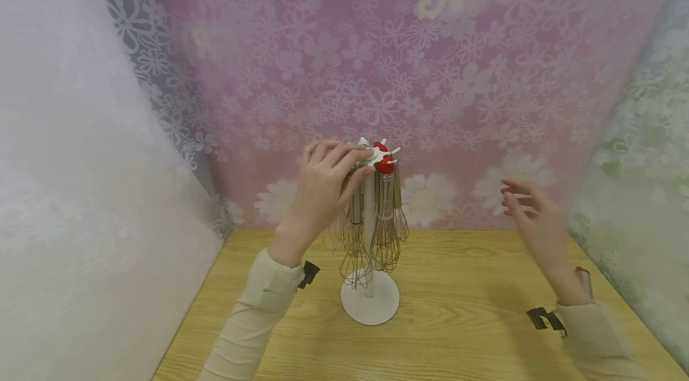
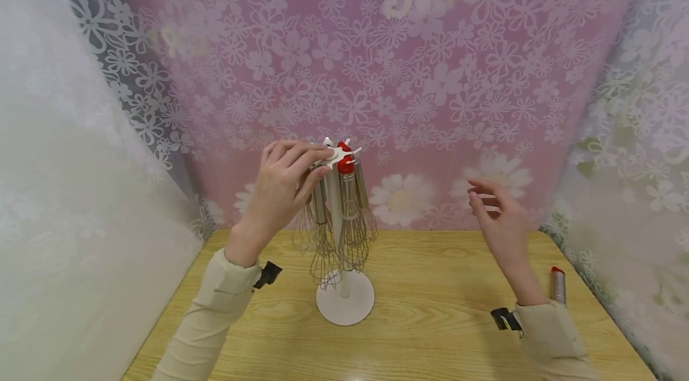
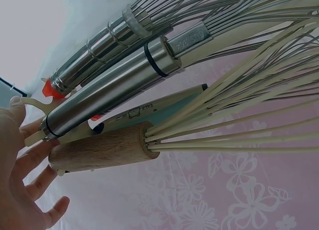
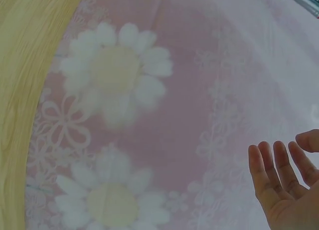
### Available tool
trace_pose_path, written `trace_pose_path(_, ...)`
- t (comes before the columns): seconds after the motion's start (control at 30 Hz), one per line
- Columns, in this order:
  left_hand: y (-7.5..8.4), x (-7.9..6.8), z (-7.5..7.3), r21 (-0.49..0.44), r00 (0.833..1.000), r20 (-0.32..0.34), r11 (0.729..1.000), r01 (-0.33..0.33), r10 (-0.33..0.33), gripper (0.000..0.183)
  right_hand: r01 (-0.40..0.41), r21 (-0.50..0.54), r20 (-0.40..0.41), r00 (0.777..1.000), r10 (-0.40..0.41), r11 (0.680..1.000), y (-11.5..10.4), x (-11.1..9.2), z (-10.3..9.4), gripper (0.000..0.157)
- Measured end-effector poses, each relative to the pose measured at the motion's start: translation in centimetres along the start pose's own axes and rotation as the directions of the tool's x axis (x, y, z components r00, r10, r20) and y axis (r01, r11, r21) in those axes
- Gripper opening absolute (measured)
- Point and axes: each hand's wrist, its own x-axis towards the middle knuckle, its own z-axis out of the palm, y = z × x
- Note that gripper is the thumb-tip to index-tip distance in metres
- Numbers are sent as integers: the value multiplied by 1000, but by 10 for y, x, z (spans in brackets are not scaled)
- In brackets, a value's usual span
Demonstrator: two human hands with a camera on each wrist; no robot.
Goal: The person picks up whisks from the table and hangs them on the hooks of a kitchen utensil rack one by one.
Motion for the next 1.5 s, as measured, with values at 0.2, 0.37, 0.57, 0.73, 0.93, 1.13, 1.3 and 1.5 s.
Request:
trace_pose_path(0.2, 2, 0, 1, 5, 1000, 9, 1000, 15, -15, 25, -71, -33, 7, 997, 72, 997, 23, -4, -17, 32)
trace_pose_path(0.37, 3, 1, 2, 7, 1000, 8, 1000, 24, -25, 26, -96, -48, -3, 995, 96, 994, 39, -7, -30, 32)
trace_pose_path(0.57, 4, 1, 2, 5, 999, -11, 999, 35, -35, 26, -119, -30, -31, 993, 118, 992, 52, -10, -44, 31)
trace_pose_path(0.73, 5, 1, 2, 6, 999, -14, 999, 48, -48, 26, -158, -18, -13, 987, 158, 987, 65, -15, -56, 30)
trace_pose_path(0.93, 6, 1, 3, 14, 998, -21, 999, 52, -52, 26, -204, -55, 27, 978, 206, 977, 84, -20, -73, 32)
trace_pose_path(1.13, 7, 1, 3, 16, 998, -23, 998, 55, -54, 26, -212, -137, 49, 974, 220, 968, 104, -24, -91, 33)
trace_pose_path(1.3, 7, 1, 3, 17, 998, -27, 998, 53, -52, 26, -206, -195, 88, 970, 226, 959, 117, -29, -104, 35)
trace_pose_path(1.5, 7, 1, 3, 14, 998, -31, 999, 51, -51, 26, -228, -235, 129, 956, 263, 945, 132, -36, -115, 31)
